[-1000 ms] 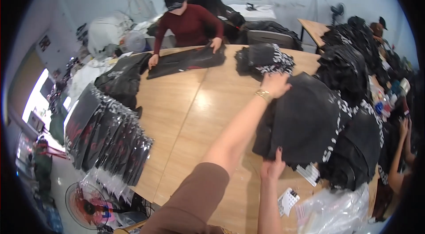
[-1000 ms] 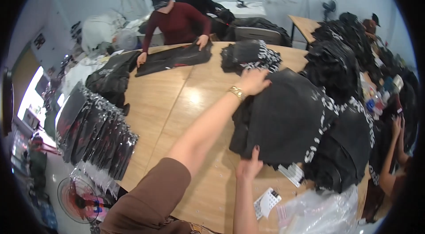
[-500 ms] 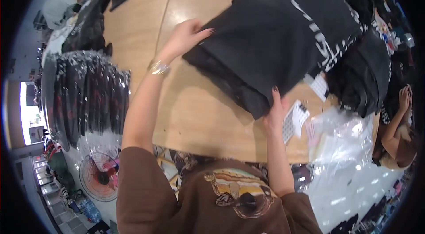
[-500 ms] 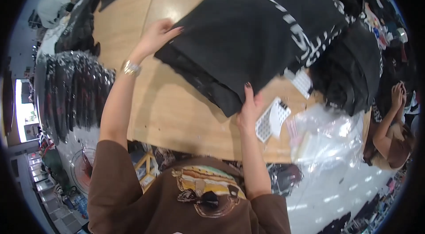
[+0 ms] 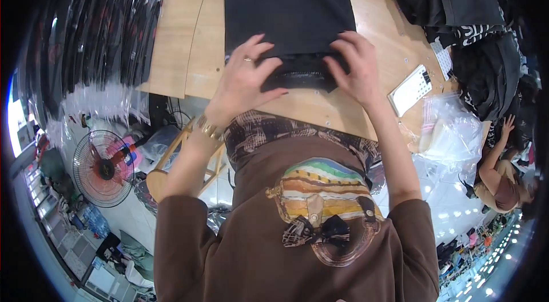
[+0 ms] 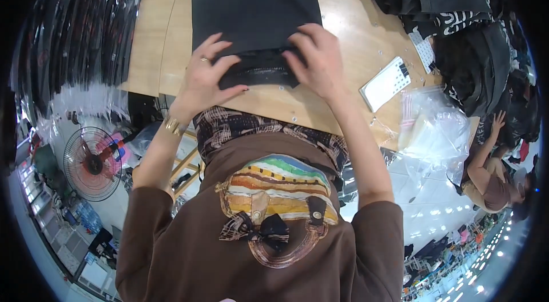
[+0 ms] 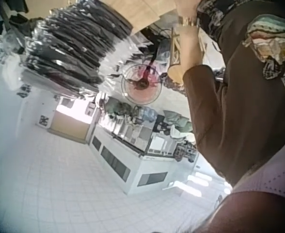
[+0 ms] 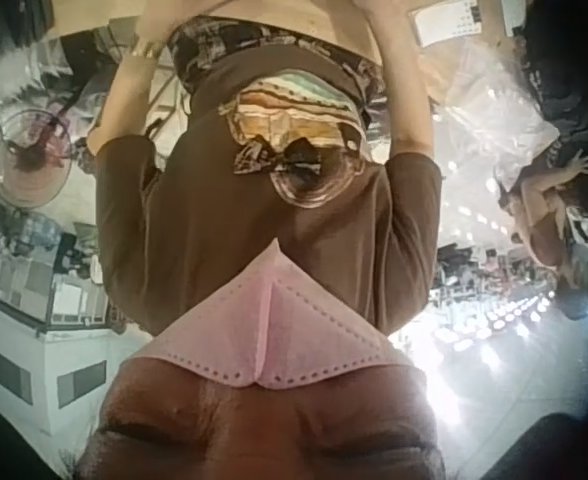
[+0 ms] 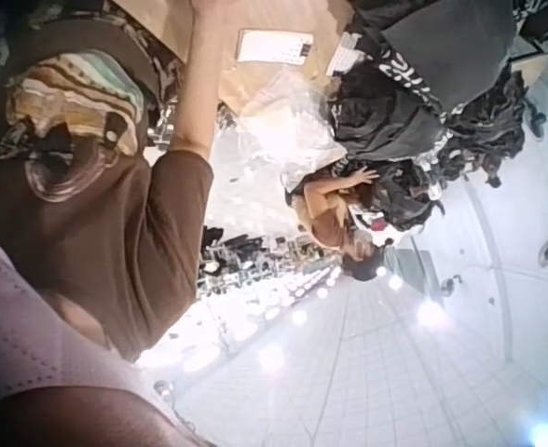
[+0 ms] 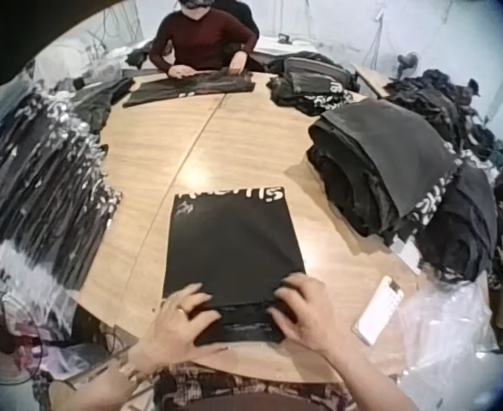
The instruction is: Bagging folded black shirts into plastic bags and adding labels.
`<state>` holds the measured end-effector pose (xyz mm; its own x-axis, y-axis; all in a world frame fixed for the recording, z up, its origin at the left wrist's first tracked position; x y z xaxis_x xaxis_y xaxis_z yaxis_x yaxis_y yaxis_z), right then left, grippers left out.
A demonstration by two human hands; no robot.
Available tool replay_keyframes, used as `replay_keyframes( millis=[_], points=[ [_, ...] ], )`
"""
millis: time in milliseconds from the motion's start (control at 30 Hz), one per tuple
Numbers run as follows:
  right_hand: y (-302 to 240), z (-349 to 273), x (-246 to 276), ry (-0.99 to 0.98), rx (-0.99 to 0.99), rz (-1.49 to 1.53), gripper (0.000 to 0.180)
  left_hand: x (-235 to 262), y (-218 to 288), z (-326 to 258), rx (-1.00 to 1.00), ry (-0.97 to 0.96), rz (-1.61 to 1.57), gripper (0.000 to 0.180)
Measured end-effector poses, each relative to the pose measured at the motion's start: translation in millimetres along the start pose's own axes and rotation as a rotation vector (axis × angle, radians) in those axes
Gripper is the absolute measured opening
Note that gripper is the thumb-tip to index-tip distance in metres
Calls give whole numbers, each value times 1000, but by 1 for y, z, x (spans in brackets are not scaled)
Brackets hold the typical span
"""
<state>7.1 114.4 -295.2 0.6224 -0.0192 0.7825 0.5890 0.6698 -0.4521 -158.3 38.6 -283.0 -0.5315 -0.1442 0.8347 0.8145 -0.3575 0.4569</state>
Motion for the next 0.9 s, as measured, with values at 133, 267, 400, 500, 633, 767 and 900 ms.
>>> replay_keyframes(
  millis=[133, 267, 400, 500, 633, 767, 900],
  points=[
    [-41, -15, -34, -307, 276, 27, 37, -26, -9, -4, -33, -147, 46, 36],
    [-20, 5, -48, -424, 127, 65, 27, -39, -37, 17, 76, -303, -91, 17],
    [26, 56, -72, -467, -155, 227, 22, -32, -74, 54, 312, -282, -99, 15],
    [46, 78, -97, -494, -208, 175, 26, -48, -116, 69, 408, -279, -162, 17],
    [53, 77, -101, -584, -410, 39, 53, -65, -140, 74, 472, -393, -297, 24],
    [36, 74, -100, -753, -331, -10, 84, -73, -150, 73, 482, -431, -397, 29],
    [57, 85, -114, -740, -393, -40, 83, -76, -137, 76, 543, -538, -397, 46]
  ],
)
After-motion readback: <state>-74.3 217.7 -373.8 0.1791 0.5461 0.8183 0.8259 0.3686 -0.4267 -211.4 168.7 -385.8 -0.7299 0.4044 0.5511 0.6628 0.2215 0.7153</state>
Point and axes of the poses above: each hand's wrist, its own z-axis towards the middle knuckle, its own x-axis out of the back of the hand, y = z × x, the point moved 9 cm from there along z, towards the middle knuckle, and after that the axes turned 3 degrees about y, right-handed, at the moved point
